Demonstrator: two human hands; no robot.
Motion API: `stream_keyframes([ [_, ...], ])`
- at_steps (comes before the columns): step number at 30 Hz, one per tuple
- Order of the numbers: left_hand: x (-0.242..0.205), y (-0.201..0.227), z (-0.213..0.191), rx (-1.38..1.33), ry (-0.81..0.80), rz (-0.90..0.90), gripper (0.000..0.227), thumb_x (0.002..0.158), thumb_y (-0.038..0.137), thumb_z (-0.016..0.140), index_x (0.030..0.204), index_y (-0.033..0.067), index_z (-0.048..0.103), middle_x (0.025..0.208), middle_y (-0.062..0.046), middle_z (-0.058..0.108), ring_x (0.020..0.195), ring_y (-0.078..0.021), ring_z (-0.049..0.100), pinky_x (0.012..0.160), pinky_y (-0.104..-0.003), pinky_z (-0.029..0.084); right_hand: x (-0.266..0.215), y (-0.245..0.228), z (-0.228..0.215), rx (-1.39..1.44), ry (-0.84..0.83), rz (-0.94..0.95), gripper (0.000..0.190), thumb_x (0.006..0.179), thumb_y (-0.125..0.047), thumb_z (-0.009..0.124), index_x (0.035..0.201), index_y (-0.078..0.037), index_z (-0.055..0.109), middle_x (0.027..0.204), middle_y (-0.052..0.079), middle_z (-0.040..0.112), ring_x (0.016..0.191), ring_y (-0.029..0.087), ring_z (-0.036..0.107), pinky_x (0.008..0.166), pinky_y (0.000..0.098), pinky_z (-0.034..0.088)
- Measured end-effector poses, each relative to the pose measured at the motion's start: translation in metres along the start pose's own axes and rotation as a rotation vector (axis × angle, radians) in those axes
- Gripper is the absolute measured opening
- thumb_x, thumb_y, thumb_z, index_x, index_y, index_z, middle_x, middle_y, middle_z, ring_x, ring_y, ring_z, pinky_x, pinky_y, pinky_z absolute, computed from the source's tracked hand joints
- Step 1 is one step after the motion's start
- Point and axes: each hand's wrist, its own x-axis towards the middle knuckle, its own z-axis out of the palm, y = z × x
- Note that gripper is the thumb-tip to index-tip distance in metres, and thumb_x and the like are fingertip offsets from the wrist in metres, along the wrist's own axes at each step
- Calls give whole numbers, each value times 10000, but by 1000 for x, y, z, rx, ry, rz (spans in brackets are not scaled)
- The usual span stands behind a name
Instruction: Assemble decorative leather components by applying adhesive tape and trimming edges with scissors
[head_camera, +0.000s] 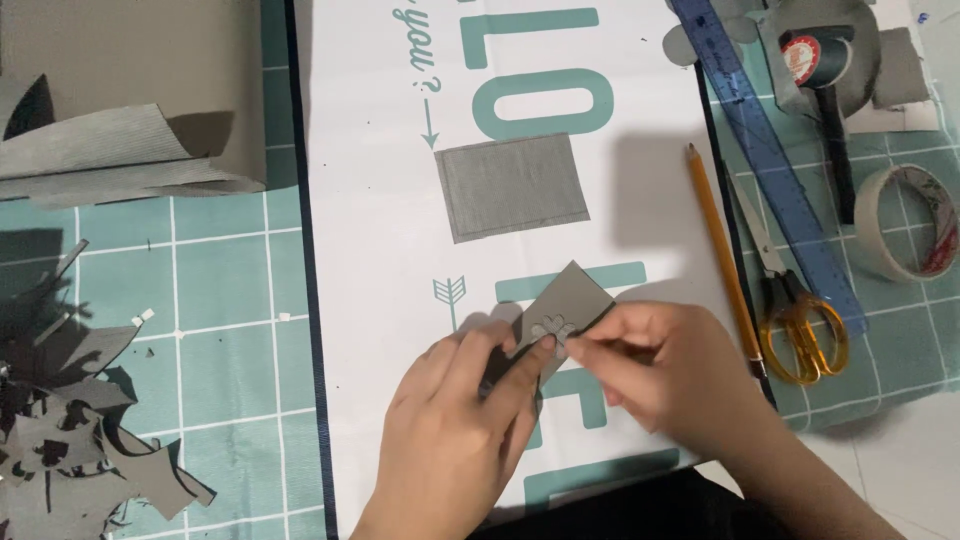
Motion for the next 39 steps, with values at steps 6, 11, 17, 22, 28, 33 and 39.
stream_keyframes([
  [6,1,1,0,-7,11,7,289,942,26,651,1215,82,726,1044,-109,577,849,-290,593,746,-390,518,-1,18,0,43,41,-117,120,840,-172,830,774,-74,814,410,81,648,369,147,509,509,267,445],
  [11,1,1,0,1,-6,12,308,951,34,634,1247,82,704,1074,-111,581,913,-296,608,782,-395,520,3,23,3,85,-11,-196,90,817,-131,846,781,-52,819,552,43,736,360,164,521,425,272,424],
  [17,0,1,2,36,-26,29,334,923,35,628,1247,89,688,1078,-116,569,876,-290,590,756,-397,505,12,28,5,189,-71,-205,124,801,-71,866,754,5,780,541,102,726,330,171,481,375,279,379],
  [22,-5,1,8,173,-45,74,387,942,92,609,1319,164,659,1172,-118,587,967,-291,607,797,-410,507,16,33,3,132,-96,-251,131,800,-90,855,735,-14,771,463,100,680,314,154,495,402,263,400],
  [28,-14,5,11,391,-48,107,416,954,116,573,1351,220,645,1253,-94,596,960,-247,603,851,-373,499,14,37,-3,187,-128,-366,114,811,-67,851,745,-15,774,483,94,703,318,146,536,414,242,431],
  [33,-17,4,7,288,24,110,318,1043,104,538,1335,143,657,1287,-117,633,1061,-285,661,872,-387,522,14,52,5,106,110,-601,123,763,-128,870,823,-103,765,581,-7,726,559,16,611,530,169,472],
  [39,-11,4,0,106,122,111,162,987,21,658,1143,-4,696,1164,-154,663,952,-312,675,821,-413,578,14,54,3,-226,305,-1234,179,861,-95,796,1037,-87,759,974,45,716,801,139,707,721,230,561],
])
